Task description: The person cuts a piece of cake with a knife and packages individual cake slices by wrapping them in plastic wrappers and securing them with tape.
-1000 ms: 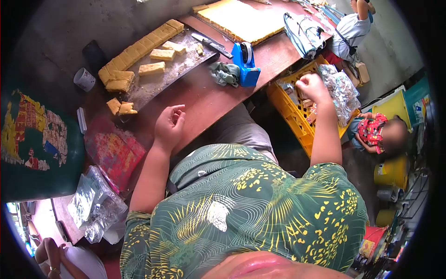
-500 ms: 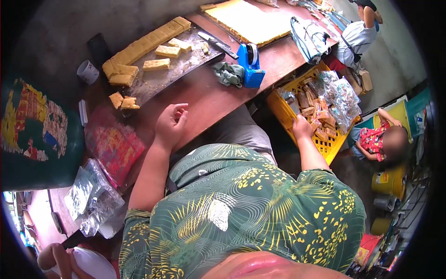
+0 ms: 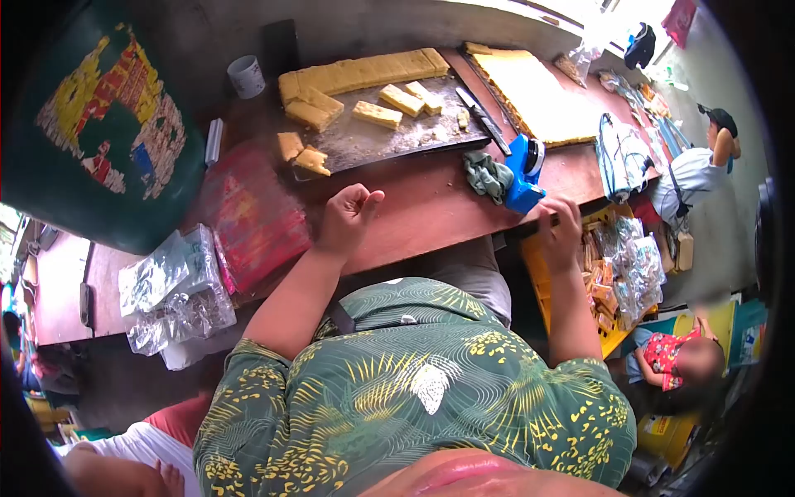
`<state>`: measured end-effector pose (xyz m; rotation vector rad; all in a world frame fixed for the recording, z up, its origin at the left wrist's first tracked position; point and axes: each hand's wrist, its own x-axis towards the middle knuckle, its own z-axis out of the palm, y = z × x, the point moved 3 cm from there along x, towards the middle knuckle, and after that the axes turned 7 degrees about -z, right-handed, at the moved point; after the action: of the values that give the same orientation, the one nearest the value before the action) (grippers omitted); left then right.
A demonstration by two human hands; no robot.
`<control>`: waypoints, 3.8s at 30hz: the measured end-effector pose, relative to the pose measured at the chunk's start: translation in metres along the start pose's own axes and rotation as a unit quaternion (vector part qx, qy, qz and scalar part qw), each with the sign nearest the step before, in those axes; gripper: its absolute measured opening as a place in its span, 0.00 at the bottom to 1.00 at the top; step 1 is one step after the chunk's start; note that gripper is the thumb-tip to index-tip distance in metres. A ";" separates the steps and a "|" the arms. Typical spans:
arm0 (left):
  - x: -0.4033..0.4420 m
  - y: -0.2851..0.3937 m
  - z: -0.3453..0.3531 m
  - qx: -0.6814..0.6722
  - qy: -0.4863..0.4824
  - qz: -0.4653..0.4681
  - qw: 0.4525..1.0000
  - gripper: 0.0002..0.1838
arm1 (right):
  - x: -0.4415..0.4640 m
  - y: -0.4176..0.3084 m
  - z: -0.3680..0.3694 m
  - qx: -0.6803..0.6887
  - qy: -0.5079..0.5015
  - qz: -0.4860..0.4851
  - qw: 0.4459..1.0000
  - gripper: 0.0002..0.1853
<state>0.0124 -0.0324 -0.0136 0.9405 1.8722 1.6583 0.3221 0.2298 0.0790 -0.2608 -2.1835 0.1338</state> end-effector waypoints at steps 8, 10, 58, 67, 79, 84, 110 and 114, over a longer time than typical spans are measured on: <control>0.007 0.002 0.011 0.017 0.113 0.106 0.988 0.07 | 0.141 -0.070 0.171 0.181 -0.183 -0.074 0.964 0.13; 0.006 0.003 0.008 0.026 0.096 0.115 0.988 0.08 | 0.160 -0.080 0.210 0.192 -0.235 -0.050 0.951 0.14; -0.025 -0.007 -0.179 0.414 0.326 0.068 0.847 0.14 | 0.011 -0.015 0.184 0.796 -0.084 0.399 0.447 0.23; -0.027 -0.028 -0.193 0.516 0.258 -0.027 0.817 0.18 | -0.001 -0.010 0.189 0.813 -0.090 0.405 0.409 0.21; -0.034 -0.027 -0.183 0.477 0.238 -0.081 0.843 0.19 | -0.005 -0.009 0.194 0.834 -0.096 0.360 0.408 0.22; -0.032 -0.030 -0.185 0.510 0.225 -0.049 0.829 0.22 | -0.003 -0.010 0.192 0.823 -0.115 0.359 0.424 0.21; -0.053 -0.003 -0.165 0.491 0.210 -0.056 0.844 0.22 | -0.001 -0.008 0.189 0.808 -0.149 0.371 0.433 0.20; -0.043 -0.017 -0.155 0.481 0.270 -0.083 0.830 0.21 | -0.001 -0.007 0.193 0.802 -0.143 0.388 0.432 0.21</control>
<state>-0.0764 -0.1680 -0.0090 0.5933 3.1933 0.8313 0.1652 0.2230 -0.0329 -0.0531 -1.0510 2.6768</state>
